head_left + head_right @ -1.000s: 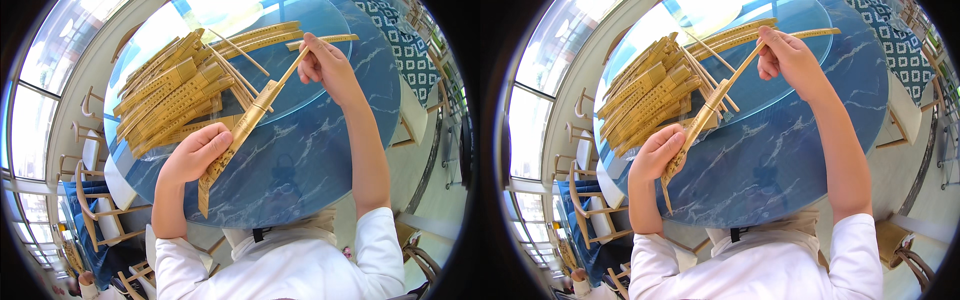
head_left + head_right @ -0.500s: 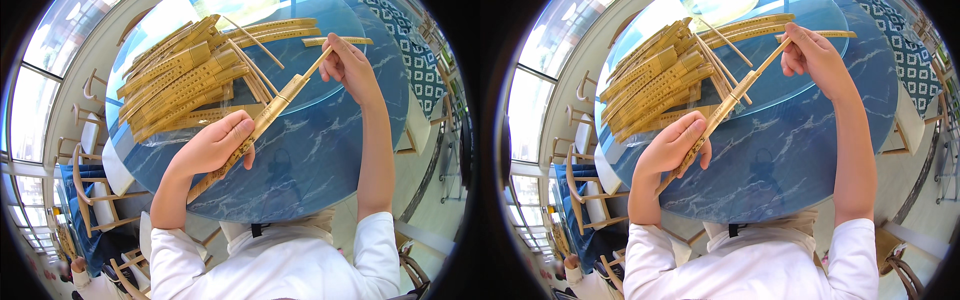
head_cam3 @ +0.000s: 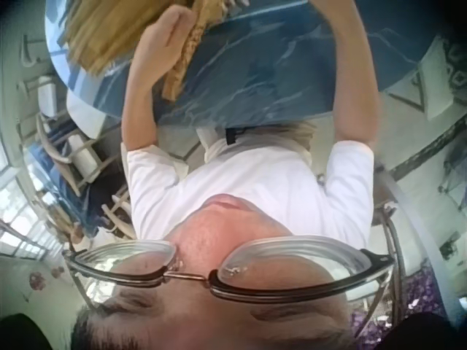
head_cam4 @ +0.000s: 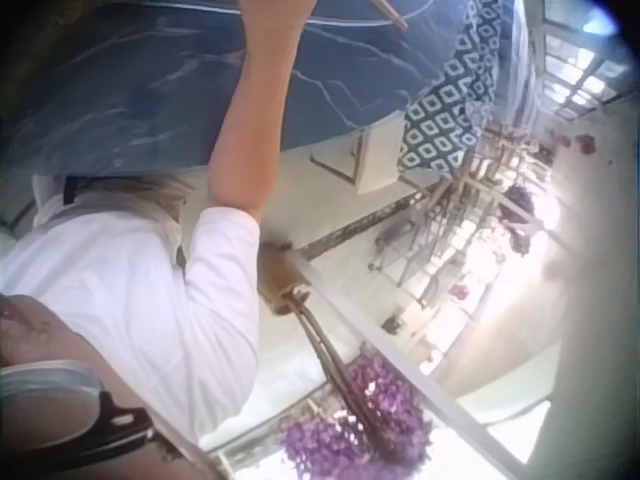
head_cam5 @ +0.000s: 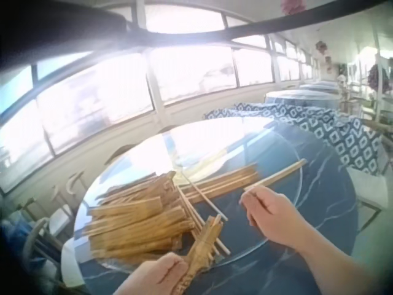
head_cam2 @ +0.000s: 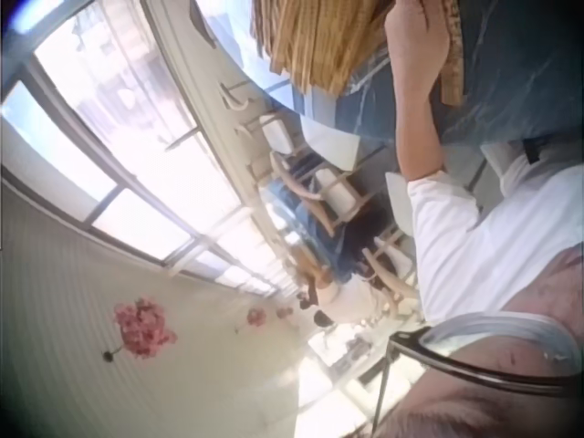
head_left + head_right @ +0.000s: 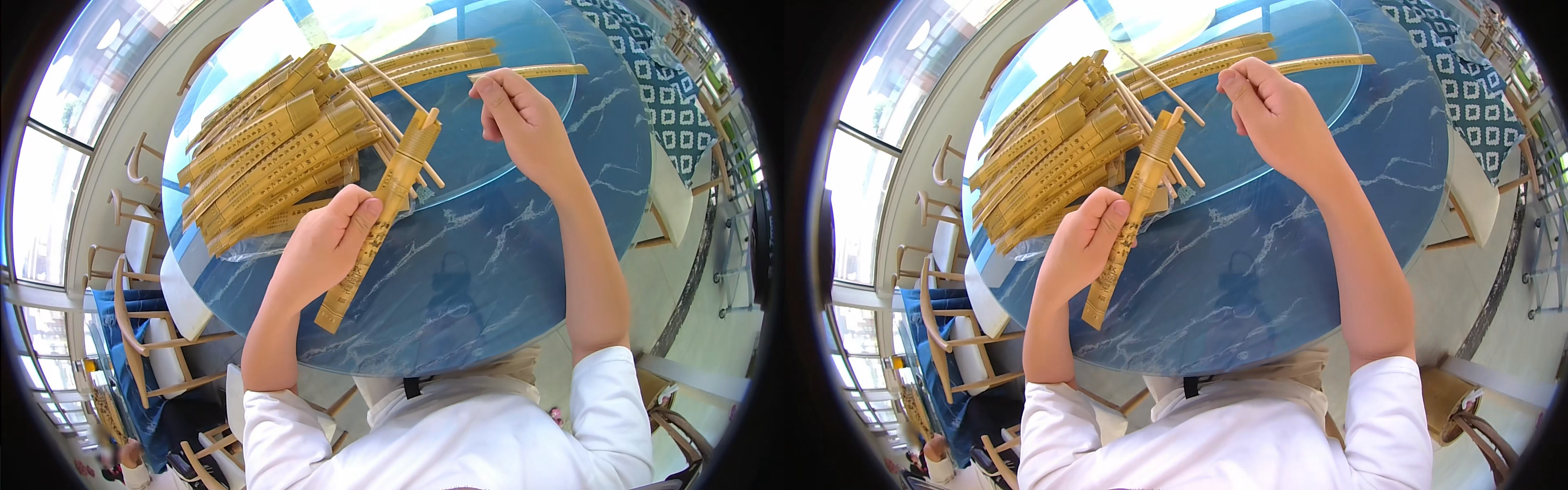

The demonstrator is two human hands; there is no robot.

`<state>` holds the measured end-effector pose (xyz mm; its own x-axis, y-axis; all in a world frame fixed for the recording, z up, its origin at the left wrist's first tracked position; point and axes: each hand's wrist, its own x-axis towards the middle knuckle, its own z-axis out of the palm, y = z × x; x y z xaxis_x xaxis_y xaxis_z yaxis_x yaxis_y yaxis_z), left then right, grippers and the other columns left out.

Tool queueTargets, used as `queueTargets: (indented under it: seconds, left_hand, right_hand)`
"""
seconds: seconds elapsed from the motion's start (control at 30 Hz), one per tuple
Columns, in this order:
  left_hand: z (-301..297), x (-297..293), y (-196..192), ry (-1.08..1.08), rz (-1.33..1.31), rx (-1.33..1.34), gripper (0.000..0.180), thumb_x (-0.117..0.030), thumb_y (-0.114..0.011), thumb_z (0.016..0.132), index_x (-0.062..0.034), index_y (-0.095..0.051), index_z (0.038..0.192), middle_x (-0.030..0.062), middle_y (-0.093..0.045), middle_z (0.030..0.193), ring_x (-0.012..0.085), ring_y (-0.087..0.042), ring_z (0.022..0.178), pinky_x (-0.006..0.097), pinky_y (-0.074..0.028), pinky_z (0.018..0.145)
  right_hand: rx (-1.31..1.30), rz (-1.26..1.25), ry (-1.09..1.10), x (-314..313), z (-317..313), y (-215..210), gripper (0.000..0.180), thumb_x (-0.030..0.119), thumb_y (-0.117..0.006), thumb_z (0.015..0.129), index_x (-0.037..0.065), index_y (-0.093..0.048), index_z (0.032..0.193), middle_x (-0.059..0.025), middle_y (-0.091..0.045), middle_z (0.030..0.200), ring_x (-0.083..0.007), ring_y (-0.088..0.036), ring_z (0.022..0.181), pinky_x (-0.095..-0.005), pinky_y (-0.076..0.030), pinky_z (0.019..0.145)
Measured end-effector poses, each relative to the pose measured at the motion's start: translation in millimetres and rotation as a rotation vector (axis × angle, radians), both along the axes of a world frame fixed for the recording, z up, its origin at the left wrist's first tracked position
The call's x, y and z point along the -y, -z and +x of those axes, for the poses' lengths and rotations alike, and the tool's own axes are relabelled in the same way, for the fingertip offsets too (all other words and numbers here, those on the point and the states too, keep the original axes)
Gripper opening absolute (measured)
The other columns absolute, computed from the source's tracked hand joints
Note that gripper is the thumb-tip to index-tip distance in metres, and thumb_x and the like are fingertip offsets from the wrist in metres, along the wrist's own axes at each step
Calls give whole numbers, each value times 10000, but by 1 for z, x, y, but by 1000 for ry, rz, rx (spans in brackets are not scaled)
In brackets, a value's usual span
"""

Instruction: The person inserts thin bamboo sticks into the ends of larger bamboo tubes one at a time. They then gather the assembled pieces into a bundle and place them on the table.

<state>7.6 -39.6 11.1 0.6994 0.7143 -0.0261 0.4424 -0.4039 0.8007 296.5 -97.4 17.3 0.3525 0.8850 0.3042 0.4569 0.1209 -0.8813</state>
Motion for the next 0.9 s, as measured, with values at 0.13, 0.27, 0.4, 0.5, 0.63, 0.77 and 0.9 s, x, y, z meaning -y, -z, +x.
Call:
queueTargets:
  seconds: [0.13,0.27,0.4,0.5,0.63,0.77,0.9]
  left_hand:
    - [-5,0,-13,-129,108,28,206,-257,-584,1109,-56,-615,1082,113,-652,763,229,-670,649,340,-527,621]
    - [-5,-3,-13,-220,302,28,190,-232,-584,1109,-43,-609,1100,93,-660,773,185,-712,637,311,-540,586]
    - [-3,-7,-3,-243,372,93,188,-233,-567,1117,-46,-591,1121,93,-655,781,169,-700,624,305,-533,587]
    - [2,-7,-7,-275,264,73,195,-239,-539,1128,-48,-575,1115,121,-648,786,249,-691,631,363,-529,608]
    - [-5,-15,0,-251,413,55,219,-264,-517,1133,-54,-565,1096,169,-640,789,381,-664,706,447,-514,657]
    - [0,-15,1,-235,429,22,230,-281,-519,1130,-61,-565,1083,180,-643,788,418,-649,747,461,-509,676]
    - [-1,-14,5,-208,453,26,222,-281,-551,1116,-61,-569,1087,170,-643,773,391,-652,724,444,-508,664]
  right_hand:
    - [425,70,96,-12,13,22,247,242,-643,1038,9,-690,974,-102,-681,794,-245,-659,805,-392,-527,764]
    - [745,165,108,-27,-15,59,252,241,-694,985,-5,-715,935,-118,-697,944,-307,-629,1029,-441,-528,874]
    - [870,189,188,-43,-20,75,211,215,-695,973,11,-714,924,-96,-678,910,-300,-626,1013,-445,-528,868]
    - [795,229,259,-48,-3,72,164,180,-672,980,24,-692,931,-84,-679,878,-269,-653,934,-417,-542,825]
    - [-17,91,283,-38,26,40,148,164,-628,1001,17,-647,990,-76,-712,885,-196,-687,809,-350,-561,752]
    - [-345,70,232,-31,58,32,226,212,-647,1020,20,-639,1139,-58,-717,962,-100,-666,836,-250,-536,753]
    - [396,53,209,-32,30,50,387,337,-733,969,-16,-704,1124,-140,-708,1041,-247,-669,989,-392,-543,842]
